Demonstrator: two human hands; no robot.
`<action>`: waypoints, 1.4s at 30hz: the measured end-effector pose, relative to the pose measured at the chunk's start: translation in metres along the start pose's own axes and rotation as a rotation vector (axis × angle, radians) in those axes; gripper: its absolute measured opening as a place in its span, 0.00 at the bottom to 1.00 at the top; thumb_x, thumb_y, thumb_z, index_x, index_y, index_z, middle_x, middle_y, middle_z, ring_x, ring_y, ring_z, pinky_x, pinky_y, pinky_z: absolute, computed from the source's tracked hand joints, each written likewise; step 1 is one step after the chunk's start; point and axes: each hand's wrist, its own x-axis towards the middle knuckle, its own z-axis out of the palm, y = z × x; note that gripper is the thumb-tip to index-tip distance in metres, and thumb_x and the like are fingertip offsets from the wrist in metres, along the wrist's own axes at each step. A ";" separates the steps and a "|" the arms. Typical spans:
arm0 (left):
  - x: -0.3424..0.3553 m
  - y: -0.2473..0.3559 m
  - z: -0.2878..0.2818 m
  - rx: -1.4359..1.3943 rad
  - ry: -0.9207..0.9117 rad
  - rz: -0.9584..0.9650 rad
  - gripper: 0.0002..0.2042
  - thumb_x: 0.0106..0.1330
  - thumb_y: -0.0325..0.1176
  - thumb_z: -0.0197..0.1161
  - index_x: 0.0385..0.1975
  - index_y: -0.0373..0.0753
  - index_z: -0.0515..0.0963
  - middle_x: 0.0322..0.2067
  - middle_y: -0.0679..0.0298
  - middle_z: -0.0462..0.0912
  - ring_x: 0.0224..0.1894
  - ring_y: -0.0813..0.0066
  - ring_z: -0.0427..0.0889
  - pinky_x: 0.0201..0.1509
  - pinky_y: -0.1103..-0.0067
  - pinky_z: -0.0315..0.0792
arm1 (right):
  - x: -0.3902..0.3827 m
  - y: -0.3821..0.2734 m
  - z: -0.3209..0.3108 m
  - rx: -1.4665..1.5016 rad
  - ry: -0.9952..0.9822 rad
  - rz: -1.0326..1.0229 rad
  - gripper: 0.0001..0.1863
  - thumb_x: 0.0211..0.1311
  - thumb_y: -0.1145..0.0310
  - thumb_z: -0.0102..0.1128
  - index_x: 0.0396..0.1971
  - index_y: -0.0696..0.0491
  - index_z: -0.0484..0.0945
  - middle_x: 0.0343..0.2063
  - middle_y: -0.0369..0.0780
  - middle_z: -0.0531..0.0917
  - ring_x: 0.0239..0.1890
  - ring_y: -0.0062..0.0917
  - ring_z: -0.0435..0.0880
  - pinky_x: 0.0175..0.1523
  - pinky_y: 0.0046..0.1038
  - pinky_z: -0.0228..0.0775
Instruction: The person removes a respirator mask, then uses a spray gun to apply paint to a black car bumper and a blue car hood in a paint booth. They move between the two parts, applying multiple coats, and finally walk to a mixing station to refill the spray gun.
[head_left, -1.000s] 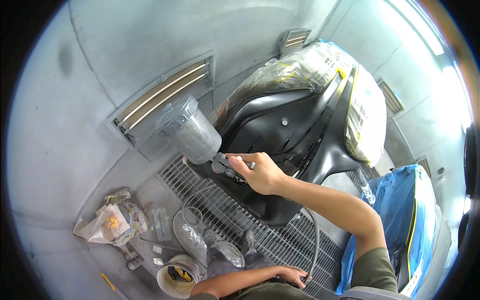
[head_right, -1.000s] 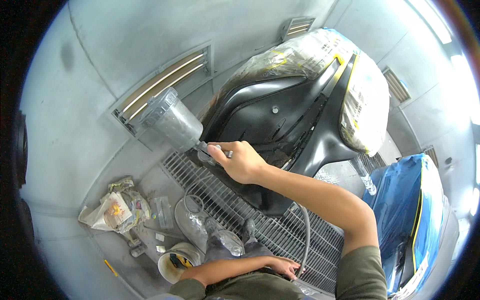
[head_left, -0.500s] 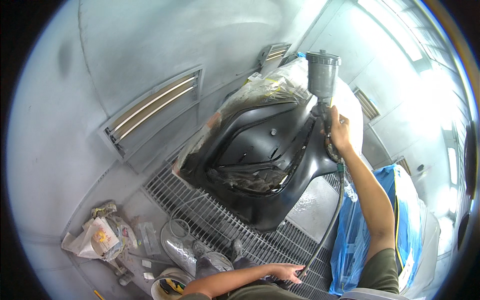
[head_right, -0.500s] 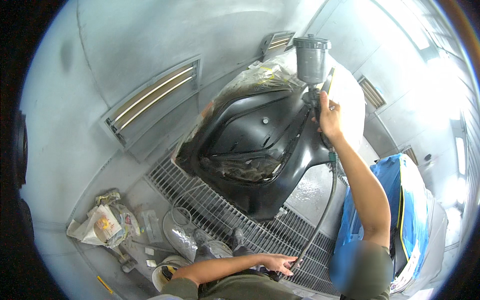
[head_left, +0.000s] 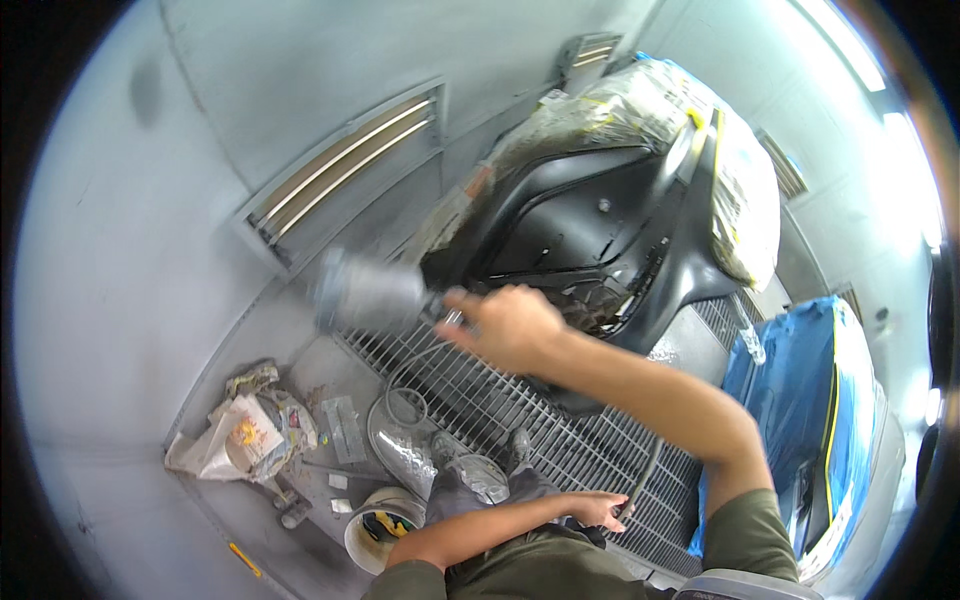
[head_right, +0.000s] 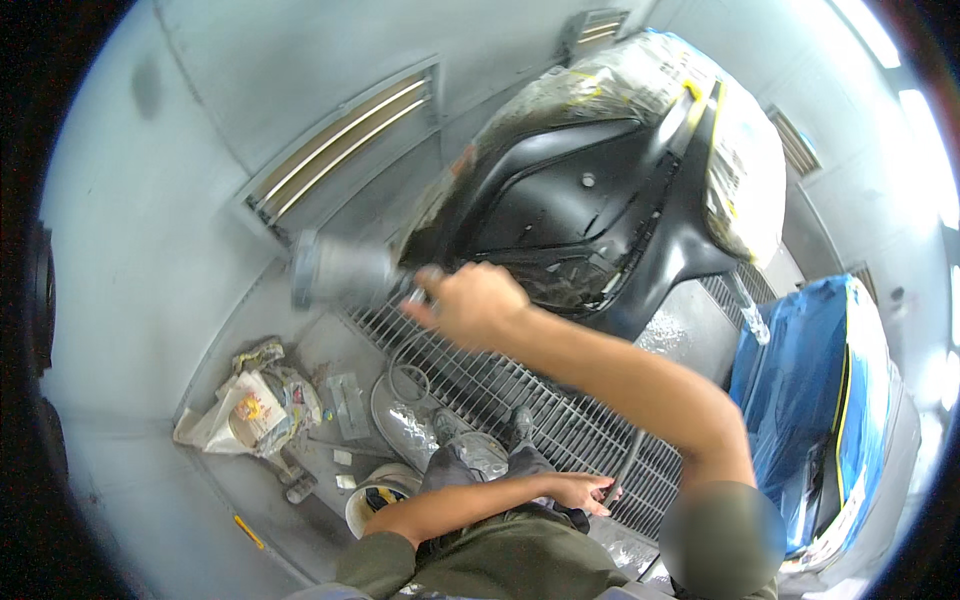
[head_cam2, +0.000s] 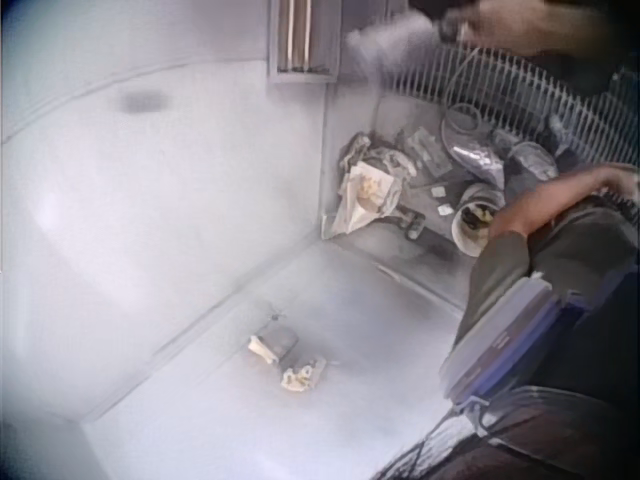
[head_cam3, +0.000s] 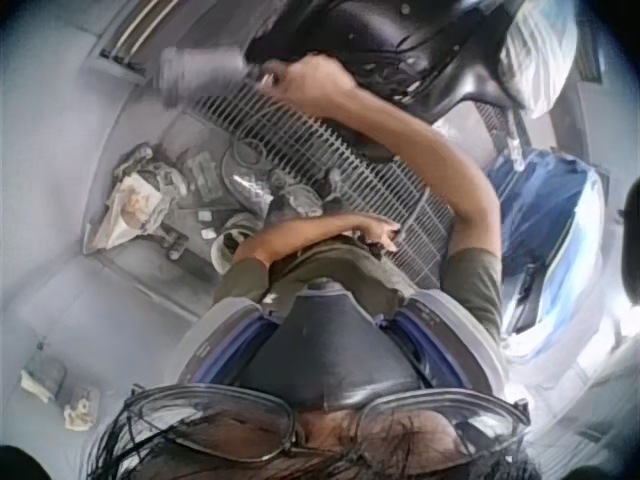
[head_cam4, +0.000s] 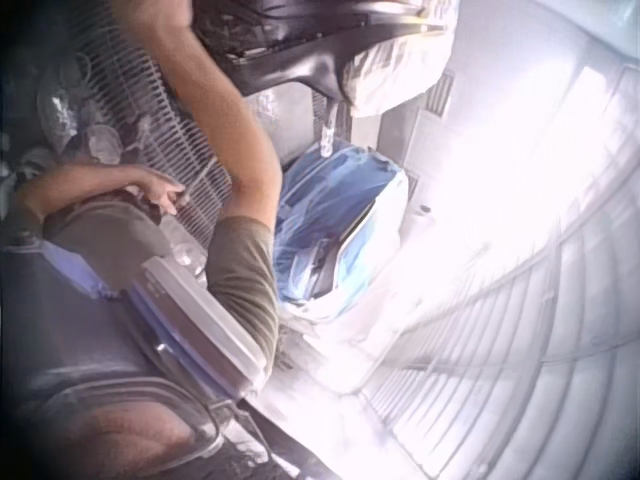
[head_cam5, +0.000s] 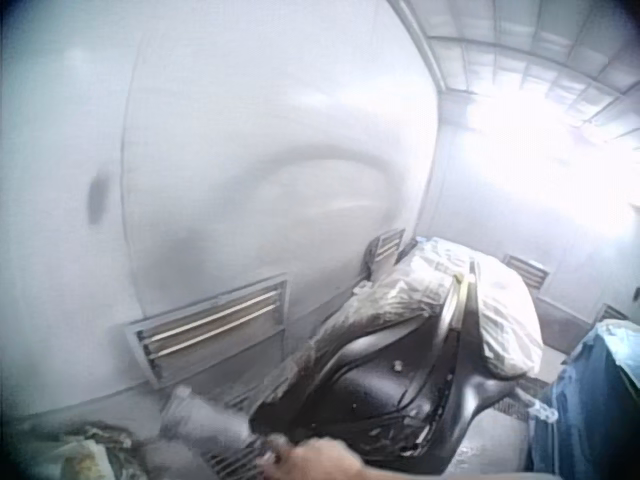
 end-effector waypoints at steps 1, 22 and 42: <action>-0.002 -0.007 0.004 -0.024 -0.059 0.007 0.38 0.68 0.47 0.71 0.71 0.30 0.65 0.60 0.48 0.80 0.61 0.59 0.80 0.66 0.69 0.71 | -0.003 -0.007 0.013 0.019 -0.096 -0.007 0.33 0.76 0.36 0.47 0.63 0.47 0.81 0.34 0.52 0.90 0.41 0.48 0.91 0.51 0.47 0.83; 0.098 0.002 0.086 -0.073 -0.542 0.321 0.37 0.67 0.37 0.73 0.72 0.38 0.62 0.68 0.54 0.72 0.70 0.64 0.71 0.75 0.65 0.67 | -0.183 0.225 -0.175 0.598 0.899 0.632 0.39 0.79 0.37 0.47 0.50 0.66 0.80 0.29 0.42 0.85 0.25 0.28 0.88 0.16 0.28 0.73; 0.129 0.001 0.055 -0.188 -0.523 0.237 0.34 0.70 0.41 0.68 0.73 0.37 0.66 0.67 0.54 0.75 0.65 0.59 0.78 0.69 0.68 0.73 | -0.229 0.244 -0.143 0.438 0.345 0.562 0.44 0.75 0.28 0.40 0.61 0.56 0.81 0.26 0.41 0.86 0.22 0.22 0.85 0.20 0.23 0.75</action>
